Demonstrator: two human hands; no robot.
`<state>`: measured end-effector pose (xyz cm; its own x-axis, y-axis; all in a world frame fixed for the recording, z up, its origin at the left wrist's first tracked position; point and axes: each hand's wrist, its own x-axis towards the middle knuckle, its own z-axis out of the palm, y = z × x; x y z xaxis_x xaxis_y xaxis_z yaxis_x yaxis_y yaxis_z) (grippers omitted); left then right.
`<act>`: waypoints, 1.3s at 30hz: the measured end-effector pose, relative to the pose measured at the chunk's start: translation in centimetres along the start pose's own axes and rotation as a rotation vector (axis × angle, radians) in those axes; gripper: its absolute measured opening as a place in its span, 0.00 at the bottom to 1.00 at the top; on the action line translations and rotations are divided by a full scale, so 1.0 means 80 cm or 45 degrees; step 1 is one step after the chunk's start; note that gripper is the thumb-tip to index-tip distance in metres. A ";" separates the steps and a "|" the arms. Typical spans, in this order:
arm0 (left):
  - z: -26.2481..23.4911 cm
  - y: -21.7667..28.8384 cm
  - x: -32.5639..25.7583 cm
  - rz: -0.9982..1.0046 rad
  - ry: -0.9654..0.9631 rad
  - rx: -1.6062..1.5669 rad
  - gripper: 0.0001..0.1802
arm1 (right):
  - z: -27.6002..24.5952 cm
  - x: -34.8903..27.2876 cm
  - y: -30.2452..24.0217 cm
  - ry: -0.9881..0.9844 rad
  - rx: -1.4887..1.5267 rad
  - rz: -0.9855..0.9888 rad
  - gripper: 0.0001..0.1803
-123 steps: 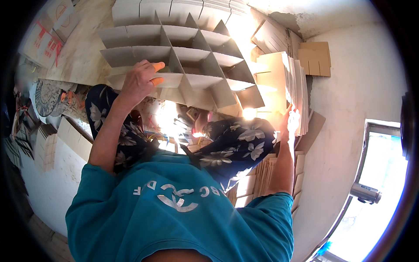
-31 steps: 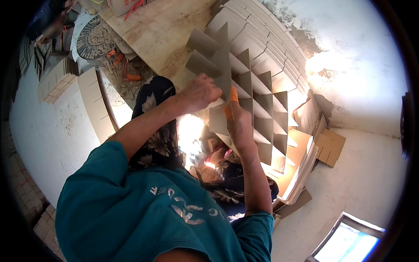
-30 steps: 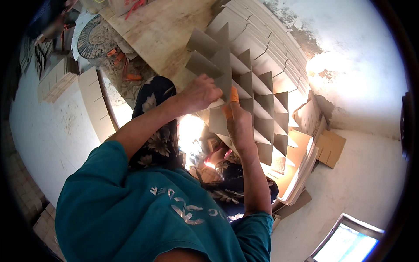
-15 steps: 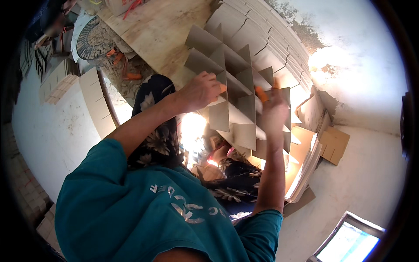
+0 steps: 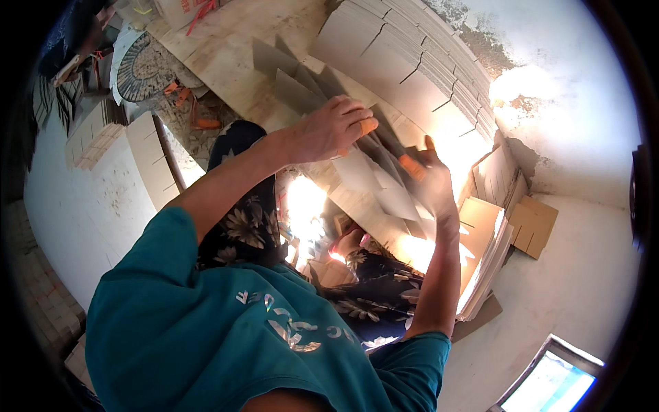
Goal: The person sits on the floor and repeatedly folds and interlocks pre-cut cardboard pieces to form a structured assembly. They handle each piece by hand, aligning tabs and slots to build up the structure.
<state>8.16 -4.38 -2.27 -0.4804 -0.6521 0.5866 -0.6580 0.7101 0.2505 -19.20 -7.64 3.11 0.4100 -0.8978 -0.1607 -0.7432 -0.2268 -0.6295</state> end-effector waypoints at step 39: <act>-0.022 0.155 0.052 0.533 0.295 -0.233 0.30 | 0.079 -0.690 -0.020 1.166 -1.398 1.597 0.30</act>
<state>-1.00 2.18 4.66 -0.5263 -0.2408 0.8155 -0.3145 0.9462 0.0764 -37.30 44.65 8.17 -0.6497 -0.5248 0.5500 -0.4594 0.8475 0.2659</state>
